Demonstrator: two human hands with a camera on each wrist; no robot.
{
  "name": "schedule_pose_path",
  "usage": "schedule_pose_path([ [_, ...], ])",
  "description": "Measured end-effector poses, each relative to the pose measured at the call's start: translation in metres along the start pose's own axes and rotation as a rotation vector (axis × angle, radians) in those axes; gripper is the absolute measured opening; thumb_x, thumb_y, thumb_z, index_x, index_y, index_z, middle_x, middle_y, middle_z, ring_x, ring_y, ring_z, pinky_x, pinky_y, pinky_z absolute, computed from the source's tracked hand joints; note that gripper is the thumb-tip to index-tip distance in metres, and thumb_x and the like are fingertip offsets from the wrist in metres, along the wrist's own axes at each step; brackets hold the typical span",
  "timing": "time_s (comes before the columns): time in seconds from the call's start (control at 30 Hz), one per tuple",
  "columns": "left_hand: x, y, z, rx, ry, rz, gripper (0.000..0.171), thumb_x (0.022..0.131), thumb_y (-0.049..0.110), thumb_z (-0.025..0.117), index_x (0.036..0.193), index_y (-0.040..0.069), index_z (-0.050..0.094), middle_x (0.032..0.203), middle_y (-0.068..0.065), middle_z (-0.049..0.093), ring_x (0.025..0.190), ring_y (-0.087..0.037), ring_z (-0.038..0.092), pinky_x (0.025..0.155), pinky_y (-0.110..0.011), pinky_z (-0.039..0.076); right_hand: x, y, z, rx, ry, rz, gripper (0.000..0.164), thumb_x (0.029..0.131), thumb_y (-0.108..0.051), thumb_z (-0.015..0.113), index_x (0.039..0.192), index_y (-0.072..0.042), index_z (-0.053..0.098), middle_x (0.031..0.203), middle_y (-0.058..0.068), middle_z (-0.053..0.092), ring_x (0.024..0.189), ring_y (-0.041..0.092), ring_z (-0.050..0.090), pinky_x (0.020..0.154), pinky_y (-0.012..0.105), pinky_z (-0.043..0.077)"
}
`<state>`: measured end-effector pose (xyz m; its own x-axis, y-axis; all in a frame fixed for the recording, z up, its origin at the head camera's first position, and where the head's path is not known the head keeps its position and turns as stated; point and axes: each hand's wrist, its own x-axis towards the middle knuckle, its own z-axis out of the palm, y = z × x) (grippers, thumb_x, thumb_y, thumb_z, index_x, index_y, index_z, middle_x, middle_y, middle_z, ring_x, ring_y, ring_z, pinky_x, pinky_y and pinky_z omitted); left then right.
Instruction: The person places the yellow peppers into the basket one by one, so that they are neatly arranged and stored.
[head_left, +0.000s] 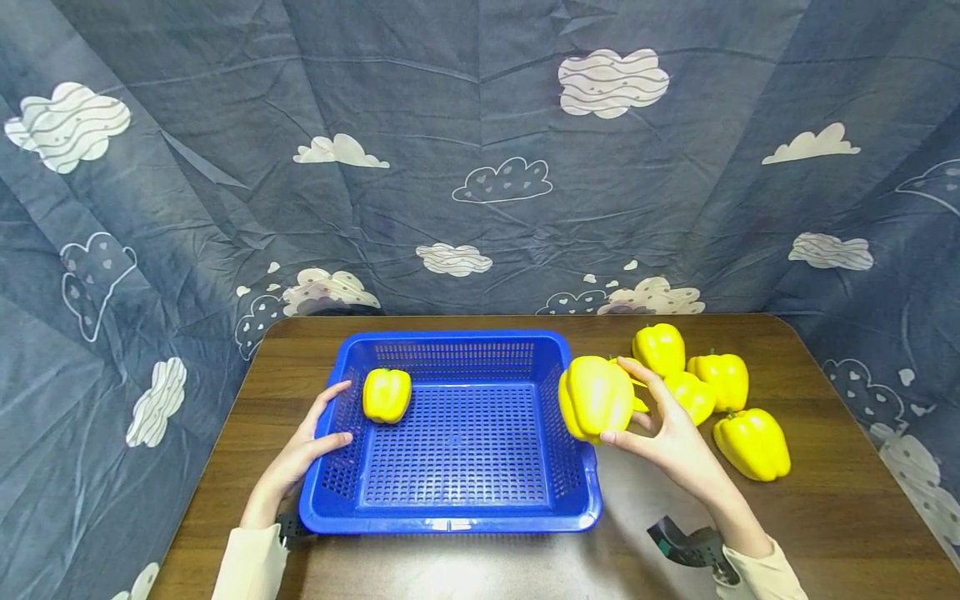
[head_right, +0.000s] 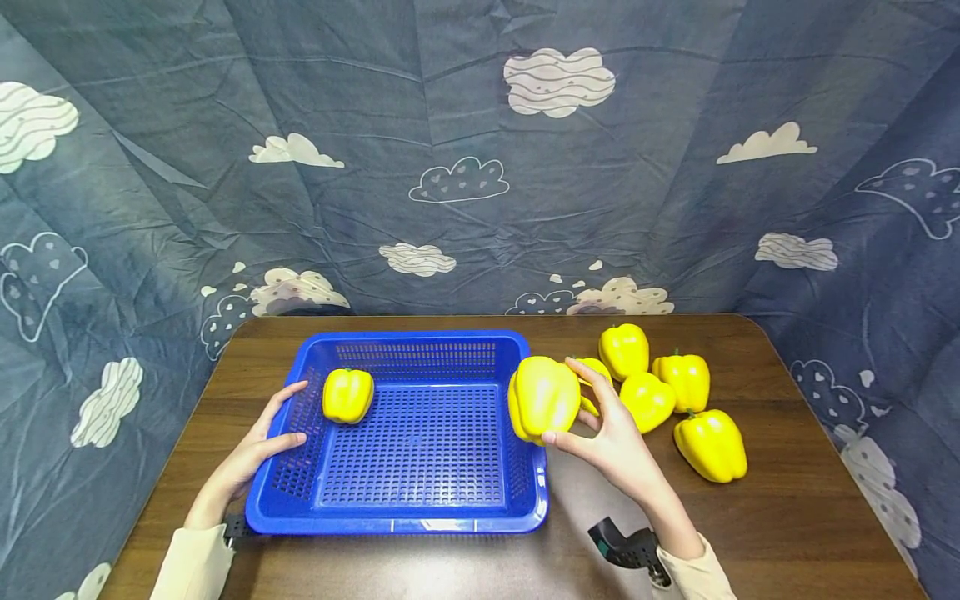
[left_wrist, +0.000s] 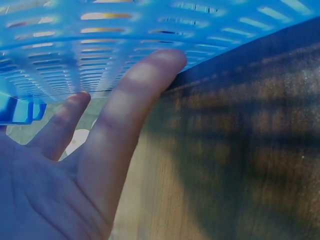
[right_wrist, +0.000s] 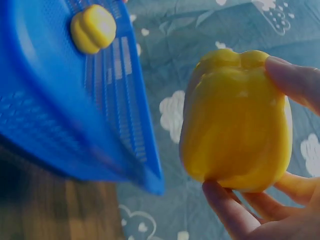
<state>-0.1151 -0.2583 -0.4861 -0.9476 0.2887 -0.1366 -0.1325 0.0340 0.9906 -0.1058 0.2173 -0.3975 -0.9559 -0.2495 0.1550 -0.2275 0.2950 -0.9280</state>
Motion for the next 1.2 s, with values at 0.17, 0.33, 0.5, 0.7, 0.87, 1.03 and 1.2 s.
schedule_pose_path([
  [0.17, 0.000, -0.001, 0.000, 0.007, -0.001, 0.005, 0.072, 0.092, 0.003, 0.052, 0.151, 0.020, 0.015, 0.151, -0.025, 0.012, 0.123, -0.052, 0.033, 0.085, -0.053, 0.048, 0.010, -0.006, 0.010, -0.019, -0.036, -0.013, 0.083, 0.077, -0.003, 0.078, 0.146, -0.006, 0.031, 0.146, 0.014, 0.031, 0.120, 0.011, 0.045, 0.090, 0.019, 0.043],
  [0.33, 0.001, -0.002, -0.001, 0.002, -0.002, 0.016, 0.071, 0.092, 0.002, 0.052, 0.151, 0.020, 0.016, 0.150, -0.026, 0.014, 0.122, -0.051, 0.034, 0.084, -0.052, 0.048, 0.018, -0.009, 0.019, -0.035, -0.065, 0.013, 0.084, 0.076, -0.009, 0.080, 0.145, -0.008, 0.033, 0.146, 0.011, 0.032, 0.128, 0.028, 0.036, 0.094, 0.022, 0.041],
  [0.5, 0.002, -0.002, -0.002, -0.004, -0.004, 0.004, 0.072, 0.092, 0.003, 0.053, 0.151, 0.022, 0.016, 0.150, -0.025, 0.012, 0.121, -0.052, 0.035, 0.083, -0.054, 0.049, 0.025, -0.013, 0.026, -0.012, -0.101, 0.041, 0.088, 0.074, -0.011, 0.082, 0.146, -0.009, 0.031, 0.145, 0.013, 0.032, 0.124, 0.033, 0.044, 0.095, 0.032, 0.043],
  [0.7, 0.001, -0.002, -0.001, -0.002, -0.005, 0.001, 0.072, 0.092, 0.005, 0.054, 0.151, 0.022, 0.016, 0.151, -0.024, 0.010, 0.124, -0.054, 0.032, 0.085, -0.056, 0.047, 0.035, -0.022, 0.037, 0.011, -0.136, 0.049, 0.089, 0.074, -0.012, 0.082, 0.146, -0.008, 0.030, 0.148, 0.017, 0.027, 0.114, 0.040, 0.054, 0.087, 0.036, 0.048],
  [0.87, 0.001, -0.002, -0.002, -0.004, -0.004, 0.009, 0.072, 0.091, 0.005, 0.053, 0.151, 0.022, 0.016, 0.152, -0.024, 0.010, 0.124, -0.054, 0.031, 0.084, -0.057, 0.047, 0.043, -0.028, 0.046, 0.027, -0.158, 0.062, 0.088, 0.075, -0.013, 0.082, 0.146, -0.011, 0.030, 0.146, 0.018, 0.028, 0.112, 0.042, 0.055, 0.082, 0.037, 0.052],
  [1.03, 0.001, -0.002, -0.002, 0.016, 0.002, 0.005, 0.073, 0.091, 0.007, 0.054, 0.151, 0.022, 0.016, 0.153, -0.022, 0.008, 0.125, -0.054, 0.030, 0.085, -0.057, 0.047, 0.052, -0.032, 0.056, 0.035, -0.173, 0.051, 0.087, 0.075, -0.012, 0.082, 0.146, -0.012, 0.032, 0.145, 0.017, 0.032, 0.114, 0.040, 0.054, 0.080, 0.036, 0.053],
  [1.2, 0.001, -0.001, -0.002, -0.001, -0.005, 0.001, 0.073, 0.091, 0.007, 0.055, 0.151, 0.024, 0.016, 0.153, -0.021, 0.007, 0.124, -0.055, 0.031, 0.083, -0.057, 0.048, 0.061, -0.037, 0.067, 0.034, -0.191, 0.048, 0.088, 0.074, -0.011, 0.083, 0.146, -0.010, 0.033, 0.143, 0.016, 0.033, 0.114, 0.037, 0.054, 0.082, 0.037, 0.052],
])
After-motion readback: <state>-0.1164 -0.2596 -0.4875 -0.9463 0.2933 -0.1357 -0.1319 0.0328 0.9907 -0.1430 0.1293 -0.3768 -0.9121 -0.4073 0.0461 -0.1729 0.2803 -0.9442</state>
